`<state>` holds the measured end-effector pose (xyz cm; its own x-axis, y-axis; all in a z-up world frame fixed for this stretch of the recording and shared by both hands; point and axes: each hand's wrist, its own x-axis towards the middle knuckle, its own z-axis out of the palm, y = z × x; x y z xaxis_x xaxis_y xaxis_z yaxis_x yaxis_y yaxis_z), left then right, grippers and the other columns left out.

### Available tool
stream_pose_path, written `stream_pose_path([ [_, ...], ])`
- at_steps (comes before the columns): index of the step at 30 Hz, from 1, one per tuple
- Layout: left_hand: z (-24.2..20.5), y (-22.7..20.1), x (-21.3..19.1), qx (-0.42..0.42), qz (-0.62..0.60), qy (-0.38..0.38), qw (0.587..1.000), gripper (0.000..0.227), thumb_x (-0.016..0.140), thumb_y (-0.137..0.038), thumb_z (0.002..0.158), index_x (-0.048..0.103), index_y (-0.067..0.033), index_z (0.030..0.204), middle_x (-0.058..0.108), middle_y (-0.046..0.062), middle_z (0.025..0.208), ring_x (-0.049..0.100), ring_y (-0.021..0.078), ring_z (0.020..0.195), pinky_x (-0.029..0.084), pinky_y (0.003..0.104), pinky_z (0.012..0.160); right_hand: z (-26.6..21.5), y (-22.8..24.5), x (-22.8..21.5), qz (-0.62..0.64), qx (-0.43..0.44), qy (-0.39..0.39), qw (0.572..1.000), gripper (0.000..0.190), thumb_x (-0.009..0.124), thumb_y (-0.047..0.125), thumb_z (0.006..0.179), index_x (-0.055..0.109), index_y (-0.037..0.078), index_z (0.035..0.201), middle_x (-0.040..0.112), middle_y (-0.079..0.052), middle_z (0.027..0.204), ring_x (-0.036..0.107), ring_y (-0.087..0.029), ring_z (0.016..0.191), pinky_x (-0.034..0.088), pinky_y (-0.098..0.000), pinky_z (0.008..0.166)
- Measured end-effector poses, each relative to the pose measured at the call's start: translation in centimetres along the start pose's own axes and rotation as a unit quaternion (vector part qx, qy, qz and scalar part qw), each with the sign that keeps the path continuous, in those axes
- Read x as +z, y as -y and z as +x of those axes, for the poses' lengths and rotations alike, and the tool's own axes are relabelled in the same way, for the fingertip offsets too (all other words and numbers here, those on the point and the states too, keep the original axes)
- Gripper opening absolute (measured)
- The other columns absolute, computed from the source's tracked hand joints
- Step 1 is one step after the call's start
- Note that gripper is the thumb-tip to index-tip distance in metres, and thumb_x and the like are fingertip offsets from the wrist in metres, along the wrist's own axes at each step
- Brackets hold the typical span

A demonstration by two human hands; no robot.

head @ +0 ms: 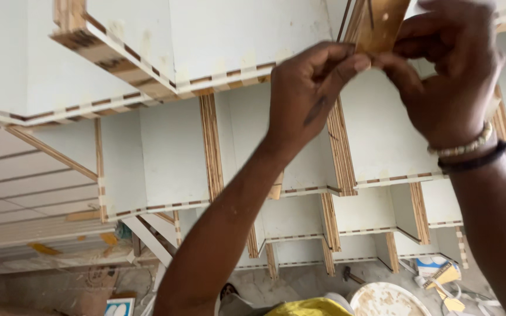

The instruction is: The person is assembling a wooden shelving unit. They sand small wooden pieces, apply adhesive to them, and attach them to the edges of the shelves. They also use masking tape to secure the pieces in place while the adhesive sets.

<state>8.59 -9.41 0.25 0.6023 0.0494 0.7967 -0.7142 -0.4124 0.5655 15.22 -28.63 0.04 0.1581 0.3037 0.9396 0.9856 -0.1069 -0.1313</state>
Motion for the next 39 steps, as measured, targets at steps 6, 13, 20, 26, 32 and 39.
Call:
stream_pose_path([
  [6, -0.1, 2.9, -1.0, 0.092, 0.073, -0.025, 0.993, 0.026, 0.072, -0.031, 0.102, 0.073, -0.0077, 0.115, 0.079, 0.004, 0.1, 0.079, 0.0085, 0.089, 0.066, 0.022, 0.078, -1.3, -2.8, 1.9, 0.127, 0.049, 0.014, 0.991, 0.027, 0.071, -0.002, 0.111, 0.055, -0.009, 0.132, 0.07, -0.017, 0.117, 0.076, -0.023, 0.111, 0.063, -0.0294, 0.094],
  [13, -2.7, 2.1, -2.1, 0.042, 0.056, 0.069, 0.995, 0.02, 0.077, -0.026, 0.101, 0.075, -0.0101, 0.113, 0.08, 0.004, 0.102, 0.077, 0.0075, 0.085, 0.066, 0.023, 0.073, -1.0, -0.6, 0.8, 0.282, 0.162, 0.061, 0.944, 0.023, 0.072, 0.012, 0.115, 0.056, -0.001, 0.126, 0.072, -0.014, 0.114, 0.076, -0.017, 0.099, 0.061, -0.0263, 0.083],
  [20, -1.8, 2.5, -1.9, 0.111, 0.079, 0.067, 0.988, 0.017, 0.073, -0.02, 0.106, 0.07, -0.0108, 0.12, 0.076, 0.003, 0.107, 0.077, 0.0081, 0.09, 0.064, 0.021, 0.074, -1.8, -1.9, 0.0, 0.243, 0.137, 0.073, 0.958, 0.024, 0.066, 0.011, 0.117, 0.055, -0.003, 0.133, 0.071, -0.016, 0.11, 0.076, -0.019, 0.102, 0.062, -0.03, 0.09],
  [26, -1.1, 2.8, -1.5, 0.136, 0.144, 0.023, 0.98, 0.014, 0.069, -0.017, 0.11, 0.069, -0.0142, 0.124, 0.076, 0.001, 0.109, 0.077, 0.0068, 0.092, 0.066, 0.02, 0.076, -3.7, -5.1, 0.9, 0.16, 0.078, 0.033, 0.983, 0.018, 0.065, 0.008, 0.117, 0.057, -0.003, 0.129, 0.072, -0.015, 0.108, 0.075, -0.018, 0.1, 0.06, -0.0286, 0.088],
  [32, -1.0, 3.6, -1.1, 0.035, 0.081, -0.02, 0.996, 0.014, 0.069, -0.018, 0.107, 0.071, -0.0101, 0.118, 0.081, 0.002, 0.095, 0.079, 0.0075, 0.081, 0.064, 0.024, 0.074, -5.1, -7.9, 2.9, 0.066, 0.018, -0.013, 0.998, 0.013, 0.065, 0.005, 0.116, 0.058, -0.004, 0.124, 0.072, -0.014, 0.107, 0.074, -0.017, 0.099, 0.059, -0.0269, 0.085],
  [39, -1.5, 5.4, -0.7, 0.031, 0.03, -0.035, 0.998, 0.019, 0.071, -0.021, 0.109, 0.071, -0.0051, 0.118, 0.08, 0.004, 0.1, 0.081, 0.0089, 0.086, 0.067, 0.024, 0.083, -5.7, -8.9, 4.5, 0.035, -0.005, -0.02, 0.999, 0.008, 0.064, 0.002, 0.115, 0.06, -0.004, 0.118, 0.073, -0.013, 0.106, 0.073, -0.016, 0.097, 0.057, -0.0248, 0.082],
])
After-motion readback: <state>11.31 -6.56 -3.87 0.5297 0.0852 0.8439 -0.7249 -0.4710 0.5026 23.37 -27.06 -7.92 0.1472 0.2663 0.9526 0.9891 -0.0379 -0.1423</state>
